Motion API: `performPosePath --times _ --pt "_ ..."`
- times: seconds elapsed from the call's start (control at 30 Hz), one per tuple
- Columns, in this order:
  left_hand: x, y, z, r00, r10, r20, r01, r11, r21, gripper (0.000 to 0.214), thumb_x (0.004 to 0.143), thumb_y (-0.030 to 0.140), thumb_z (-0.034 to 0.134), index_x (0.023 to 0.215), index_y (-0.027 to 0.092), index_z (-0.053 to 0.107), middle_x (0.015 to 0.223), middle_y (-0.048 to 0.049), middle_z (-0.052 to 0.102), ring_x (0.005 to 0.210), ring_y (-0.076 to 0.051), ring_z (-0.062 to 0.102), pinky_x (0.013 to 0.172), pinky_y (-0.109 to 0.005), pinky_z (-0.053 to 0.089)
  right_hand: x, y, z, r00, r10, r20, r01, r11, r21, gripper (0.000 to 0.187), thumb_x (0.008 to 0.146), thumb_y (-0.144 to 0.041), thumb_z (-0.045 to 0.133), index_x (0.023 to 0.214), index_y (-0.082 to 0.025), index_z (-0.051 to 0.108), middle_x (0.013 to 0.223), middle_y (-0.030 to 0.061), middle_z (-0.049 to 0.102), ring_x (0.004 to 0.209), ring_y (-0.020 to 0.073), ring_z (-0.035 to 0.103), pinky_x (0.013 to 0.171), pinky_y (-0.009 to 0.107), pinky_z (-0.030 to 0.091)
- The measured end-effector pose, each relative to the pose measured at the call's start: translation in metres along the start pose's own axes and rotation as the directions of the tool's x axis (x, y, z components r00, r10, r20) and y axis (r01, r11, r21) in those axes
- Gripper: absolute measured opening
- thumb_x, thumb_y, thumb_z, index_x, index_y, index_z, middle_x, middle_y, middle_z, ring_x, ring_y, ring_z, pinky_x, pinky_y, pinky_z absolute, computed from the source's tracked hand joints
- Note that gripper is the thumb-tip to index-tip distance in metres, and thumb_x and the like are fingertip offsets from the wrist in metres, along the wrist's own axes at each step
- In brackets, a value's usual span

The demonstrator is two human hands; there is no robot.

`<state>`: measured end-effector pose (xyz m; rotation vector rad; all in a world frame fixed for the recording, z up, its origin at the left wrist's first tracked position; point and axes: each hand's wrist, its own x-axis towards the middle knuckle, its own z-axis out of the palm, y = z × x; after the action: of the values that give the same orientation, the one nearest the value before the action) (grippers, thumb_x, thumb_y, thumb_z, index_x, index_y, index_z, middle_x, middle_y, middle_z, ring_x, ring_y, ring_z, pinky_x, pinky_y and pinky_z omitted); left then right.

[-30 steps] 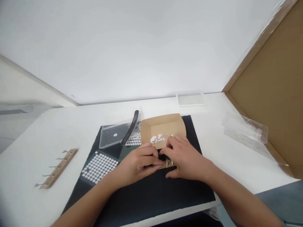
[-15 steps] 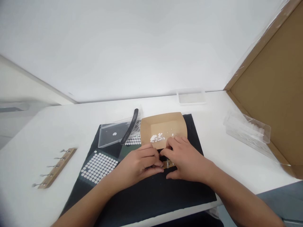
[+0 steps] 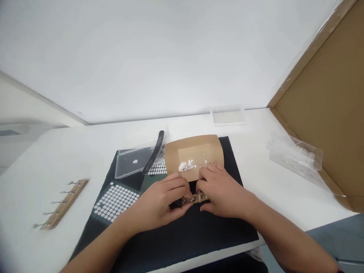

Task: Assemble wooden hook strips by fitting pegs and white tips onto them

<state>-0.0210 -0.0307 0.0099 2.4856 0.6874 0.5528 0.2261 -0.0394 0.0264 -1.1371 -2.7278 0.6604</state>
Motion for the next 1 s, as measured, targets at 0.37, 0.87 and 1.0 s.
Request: performPosePath --times 0.37,0.87,1.0 --pt "-0.003 -0.001 0.002 1.000 0.000 0.012 -0.001 0.996 0.084 0.020 0.096 0.032 0.077 0.107 0.019 0.067 0.102 -0.0063 0.071 0.095 -0.024 0.064 0.079 -0.035 0.057 -0.004 0.002 -0.012 1.000 0.003 0.029 -0.004 1.000 0.013 0.037 0.078 -0.034 0.096 0.098 -0.022 0.068 0.105 0.0043 0.064 0.103 0.0268 0.059 0.087 0.040 0.043" --pt "-0.002 -0.001 0.010 0.998 0.042 0.045 -0.053 0.957 0.285 0.014 0.101 0.031 0.070 0.094 0.019 0.066 0.088 -0.0042 0.071 0.087 -0.023 0.066 0.071 -0.033 0.055 -0.002 0.008 -0.015 0.999 0.012 0.036 -0.015 0.998 0.069 0.019 0.086 -0.014 0.085 0.079 -0.021 0.069 0.083 -0.0016 0.070 0.090 0.0206 0.064 0.088 0.037 0.043" --pt "-0.002 -0.001 0.011 0.998 0.030 0.046 -0.042 0.956 0.290 0.016 0.099 0.031 0.073 0.093 0.019 0.065 0.087 -0.0033 0.071 0.085 -0.022 0.066 0.069 -0.032 0.054 -0.003 0.008 -0.017 0.998 -0.042 0.040 0.037 0.994 0.106 0.019 0.087 -0.016 0.085 0.079 -0.022 0.070 0.080 -0.0014 0.070 0.089 0.0206 0.064 0.087 0.037 0.044"
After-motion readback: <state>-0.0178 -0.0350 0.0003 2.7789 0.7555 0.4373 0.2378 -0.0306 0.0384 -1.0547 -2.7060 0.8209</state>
